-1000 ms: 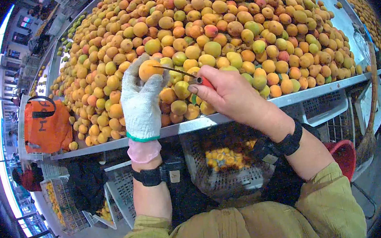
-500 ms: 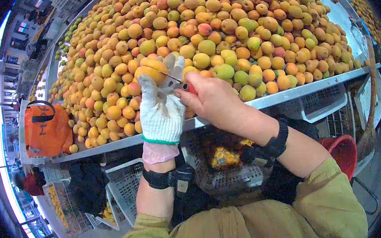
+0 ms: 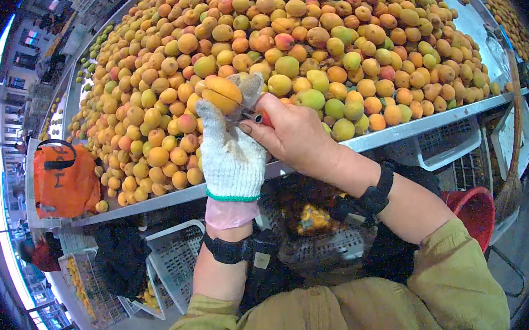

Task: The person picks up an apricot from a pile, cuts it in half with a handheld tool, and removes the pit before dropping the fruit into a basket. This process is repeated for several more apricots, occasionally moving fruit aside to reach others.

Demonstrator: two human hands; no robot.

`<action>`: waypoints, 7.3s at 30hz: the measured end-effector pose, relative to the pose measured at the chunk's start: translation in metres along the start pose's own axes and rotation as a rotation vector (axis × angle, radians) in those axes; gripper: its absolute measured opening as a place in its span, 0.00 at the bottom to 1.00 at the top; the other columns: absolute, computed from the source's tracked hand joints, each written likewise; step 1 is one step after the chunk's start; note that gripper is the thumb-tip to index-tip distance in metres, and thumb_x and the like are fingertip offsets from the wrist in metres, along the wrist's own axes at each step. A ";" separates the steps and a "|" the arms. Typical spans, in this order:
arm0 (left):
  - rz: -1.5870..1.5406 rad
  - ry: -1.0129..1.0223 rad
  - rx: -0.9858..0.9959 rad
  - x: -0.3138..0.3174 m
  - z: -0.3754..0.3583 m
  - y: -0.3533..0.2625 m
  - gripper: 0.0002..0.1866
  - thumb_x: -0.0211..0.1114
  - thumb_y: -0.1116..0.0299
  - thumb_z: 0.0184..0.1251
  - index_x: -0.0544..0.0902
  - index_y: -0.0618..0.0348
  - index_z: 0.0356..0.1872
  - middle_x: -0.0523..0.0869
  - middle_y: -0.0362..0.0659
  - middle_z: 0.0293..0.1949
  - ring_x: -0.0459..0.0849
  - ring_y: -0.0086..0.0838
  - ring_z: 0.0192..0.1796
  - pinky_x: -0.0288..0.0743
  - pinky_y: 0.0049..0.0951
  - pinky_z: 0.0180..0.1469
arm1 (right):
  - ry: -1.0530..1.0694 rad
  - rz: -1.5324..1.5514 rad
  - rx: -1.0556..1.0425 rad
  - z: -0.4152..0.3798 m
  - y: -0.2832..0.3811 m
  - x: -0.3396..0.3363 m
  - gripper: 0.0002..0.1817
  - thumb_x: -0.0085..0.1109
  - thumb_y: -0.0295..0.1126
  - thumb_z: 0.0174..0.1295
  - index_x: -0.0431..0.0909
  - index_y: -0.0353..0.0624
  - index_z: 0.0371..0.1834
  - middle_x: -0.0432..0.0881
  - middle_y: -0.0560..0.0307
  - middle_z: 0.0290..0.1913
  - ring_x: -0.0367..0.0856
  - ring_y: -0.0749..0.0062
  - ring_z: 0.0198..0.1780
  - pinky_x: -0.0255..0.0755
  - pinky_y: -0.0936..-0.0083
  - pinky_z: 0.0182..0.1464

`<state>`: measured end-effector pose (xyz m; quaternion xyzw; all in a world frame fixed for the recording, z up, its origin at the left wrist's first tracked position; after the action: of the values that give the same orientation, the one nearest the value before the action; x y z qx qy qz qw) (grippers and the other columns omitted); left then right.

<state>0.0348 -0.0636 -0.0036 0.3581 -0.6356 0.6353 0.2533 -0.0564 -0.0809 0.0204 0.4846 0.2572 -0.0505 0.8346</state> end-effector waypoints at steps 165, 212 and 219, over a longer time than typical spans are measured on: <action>-0.237 -0.551 0.353 -0.150 0.002 -0.114 0.15 0.54 0.57 0.68 0.80 0.58 0.36 0.82 0.49 0.44 0.76 0.41 0.52 0.68 0.50 0.60 | 0.140 -0.335 -0.449 0.015 0.014 0.041 0.14 0.63 0.33 0.52 0.78 0.45 0.43 0.80 0.56 0.40 0.76 0.60 0.50 0.66 0.61 0.55; 0.844 0.037 0.155 -0.005 0.026 -0.039 0.25 0.70 0.75 0.55 0.73 0.64 0.55 0.79 0.47 0.50 0.81 0.30 0.48 0.77 0.30 0.53 | -0.105 -0.157 0.204 0.036 -0.107 -0.089 0.16 0.61 0.35 0.59 0.69 0.38 0.43 0.81 0.49 0.33 0.81 0.62 0.32 0.74 0.68 0.34; 1.098 -0.043 0.261 -0.007 0.026 -0.050 0.26 0.72 0.72 0.53 0.76 0.64 0.55 0.80 0.44 0.49 0.78 0.27 0.51 0.73 0.25 0.55 | -0.052 0.354 0.625 0.025 -0.115 -0.080 0.18 0.55 0.44 0.68 0.73 0.38 0.44 0.76 0.62 0.25 0.73 0.81 0.25 0.68 0.83 0.27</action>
<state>0.0814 -0.0853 0.0208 0.0161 -0.6496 0.7399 -0.1740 -0.1542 -0.1750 -0.0217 0.7518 0.1204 0.0064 0.6483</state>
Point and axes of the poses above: each hand's wrist, its own z-axis towards the middle knuckle, its own x-axis out of the palm, y = z × x, the point moved 9 cm from there along z, towards the middle knuckle
